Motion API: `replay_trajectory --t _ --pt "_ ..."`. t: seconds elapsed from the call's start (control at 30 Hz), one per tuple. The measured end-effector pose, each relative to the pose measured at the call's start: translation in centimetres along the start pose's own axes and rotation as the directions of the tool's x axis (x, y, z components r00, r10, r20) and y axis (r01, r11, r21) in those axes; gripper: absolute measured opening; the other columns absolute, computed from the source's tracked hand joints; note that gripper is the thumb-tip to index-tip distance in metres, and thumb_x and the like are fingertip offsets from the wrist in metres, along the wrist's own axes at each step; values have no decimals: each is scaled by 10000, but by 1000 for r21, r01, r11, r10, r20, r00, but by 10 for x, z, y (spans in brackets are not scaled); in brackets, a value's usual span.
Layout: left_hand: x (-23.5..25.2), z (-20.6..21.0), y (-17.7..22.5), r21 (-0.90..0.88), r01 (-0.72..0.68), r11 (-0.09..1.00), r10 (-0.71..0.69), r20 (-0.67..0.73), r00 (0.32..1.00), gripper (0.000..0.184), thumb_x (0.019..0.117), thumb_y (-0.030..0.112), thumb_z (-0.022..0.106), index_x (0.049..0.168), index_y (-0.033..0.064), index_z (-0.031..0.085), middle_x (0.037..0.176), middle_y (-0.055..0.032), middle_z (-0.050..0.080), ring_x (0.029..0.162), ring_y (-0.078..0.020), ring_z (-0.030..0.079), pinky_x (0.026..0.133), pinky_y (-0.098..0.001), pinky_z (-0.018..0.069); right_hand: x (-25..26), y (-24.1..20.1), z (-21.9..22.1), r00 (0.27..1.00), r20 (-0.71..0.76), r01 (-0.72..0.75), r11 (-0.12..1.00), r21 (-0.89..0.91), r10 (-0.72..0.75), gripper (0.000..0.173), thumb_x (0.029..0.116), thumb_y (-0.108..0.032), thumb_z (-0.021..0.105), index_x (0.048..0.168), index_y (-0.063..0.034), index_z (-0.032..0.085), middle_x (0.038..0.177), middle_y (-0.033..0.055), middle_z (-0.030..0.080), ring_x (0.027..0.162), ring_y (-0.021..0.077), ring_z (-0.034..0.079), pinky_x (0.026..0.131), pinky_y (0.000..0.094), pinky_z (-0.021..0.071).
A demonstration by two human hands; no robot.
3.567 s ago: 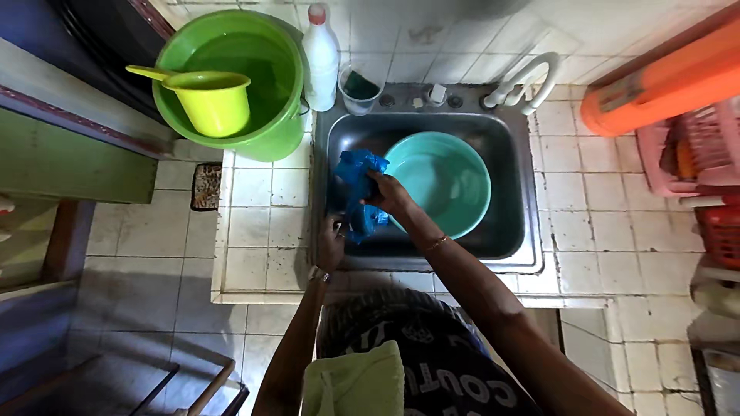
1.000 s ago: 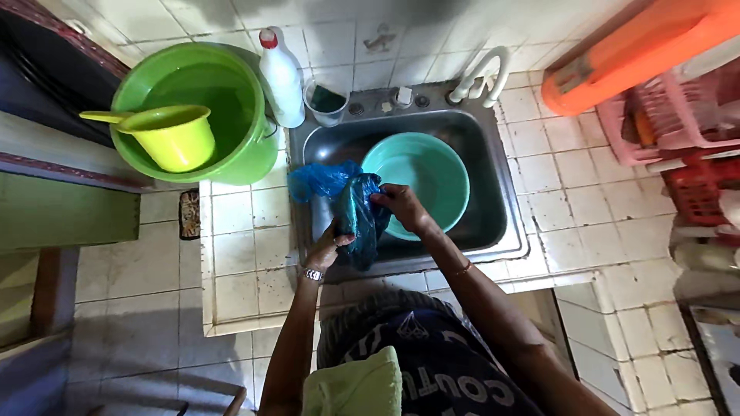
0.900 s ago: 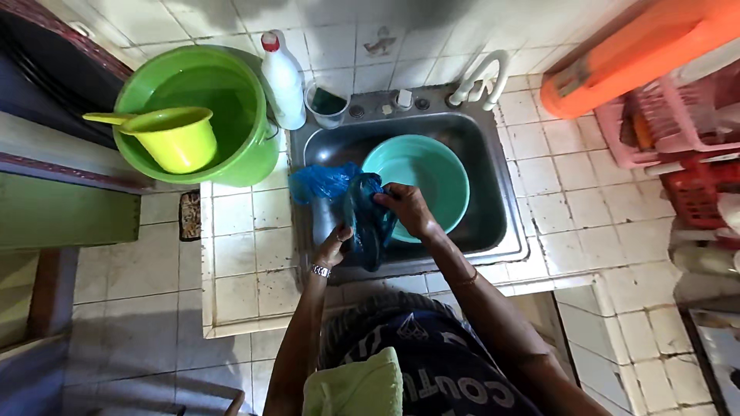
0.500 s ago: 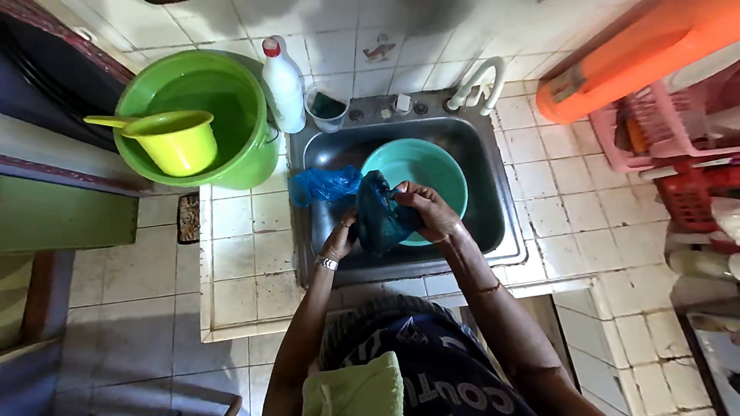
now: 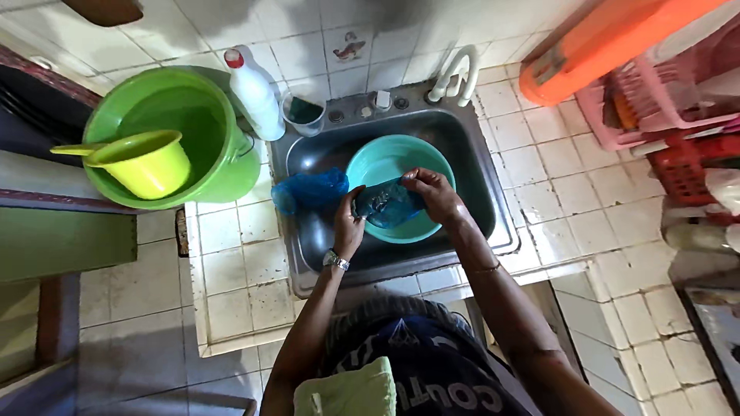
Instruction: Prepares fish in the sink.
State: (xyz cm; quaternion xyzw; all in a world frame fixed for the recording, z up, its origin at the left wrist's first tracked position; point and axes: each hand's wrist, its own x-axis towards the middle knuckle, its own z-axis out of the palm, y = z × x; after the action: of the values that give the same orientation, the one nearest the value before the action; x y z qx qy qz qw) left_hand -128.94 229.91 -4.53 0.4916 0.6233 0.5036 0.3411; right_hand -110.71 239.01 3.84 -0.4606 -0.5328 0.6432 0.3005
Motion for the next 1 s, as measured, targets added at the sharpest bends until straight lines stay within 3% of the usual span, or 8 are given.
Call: replay_trajectory --t 0.2,0.37,0.5,0.67,0.8,0.87,0.93,1.0 --pt "6 8 -25 211 -84 974 70 76 995 450 842 -110 679 1285 -41 642 1286 -199 665 1196 -315 647 1038 -487 515 13 30 1 992 17 -125 992 33 125 86 1014 -120 581 980 -73 644 805 -1 630 682 71 590 635 269 527" --pt "11 17 -23 384 57 922 -143 199 970 338 891 63 737 1201 -45 657 1142 -237 693 1072 -375 682 955 -553 531 21 46 -29 978 -25 -210 973 -94 208 124 1016 -125 605 1083 -33 653 895 41 639 723 85 577 668 286 519" --pt "29 16 -27 503 113 857 -324 356 876 369 958 74 676 1313 1 607 1192 -232 689 1115 -395 671 984 -573 514 43 58 -40 944 -50 -328 944 -39 326 162 1019 -132 607 1133 -24 649 943 50 638 747 92 562 687 295 501" --pt "45 21 -44 519 138 843 -311 263 913 337 1015 95 593 1335 -10 617 1335 -235 621 1240 -373 608 1081 -520 467 89 81 -65 944 -254 -150 959 241 211 235 1019 -128 586 1237 -41 601 1080 64 651 901 138 634 783 359 565" --pt "65 23 -32 602 286 745 -451 140 881 370 1072 261 508 1236 -38 650 1215 -269 662 1154 -422 639 998 -585 492 85 88 -90 939 -345 -93 964 -251 0 473 1011 -134 612 1453 -9 500 1469 201 534 1276 304 593 1019 455 535" --pt "78 21 -22 657 357 664 -558 118 821 554 1091 425 411 1102 -75 649 1087 -302 665 1060 -454 657 888 -619 517 59 92 -83 965 -259 -166 831 -530 27 405 1032 -148 606 1392 27 538 1359 277 595 1210 417 621 1021 570 512" --pt "99 27 -21 690 370 621 -599 115 792 625 1101 455 339 1056 -85 652 1083 -308 664 1077 -455 656 884 -628 513 38 111 -67 983 -130 -185 707 -683 132 269 1023 -156 614 1221 21 661 1167 247 690 1069 421 678 926 625 535" --pt "127 36 -20 692 436 575 -676 103 730 626 1120 410 278 1143 -87 658 1189 -307 657 1176 -440 631 966 -616 486 28 130 -50 955 -22 -198 579 -791 296 285 1009 -181 626 1238 -25 691 1294 226 645 1207 425 618 984 635 496"
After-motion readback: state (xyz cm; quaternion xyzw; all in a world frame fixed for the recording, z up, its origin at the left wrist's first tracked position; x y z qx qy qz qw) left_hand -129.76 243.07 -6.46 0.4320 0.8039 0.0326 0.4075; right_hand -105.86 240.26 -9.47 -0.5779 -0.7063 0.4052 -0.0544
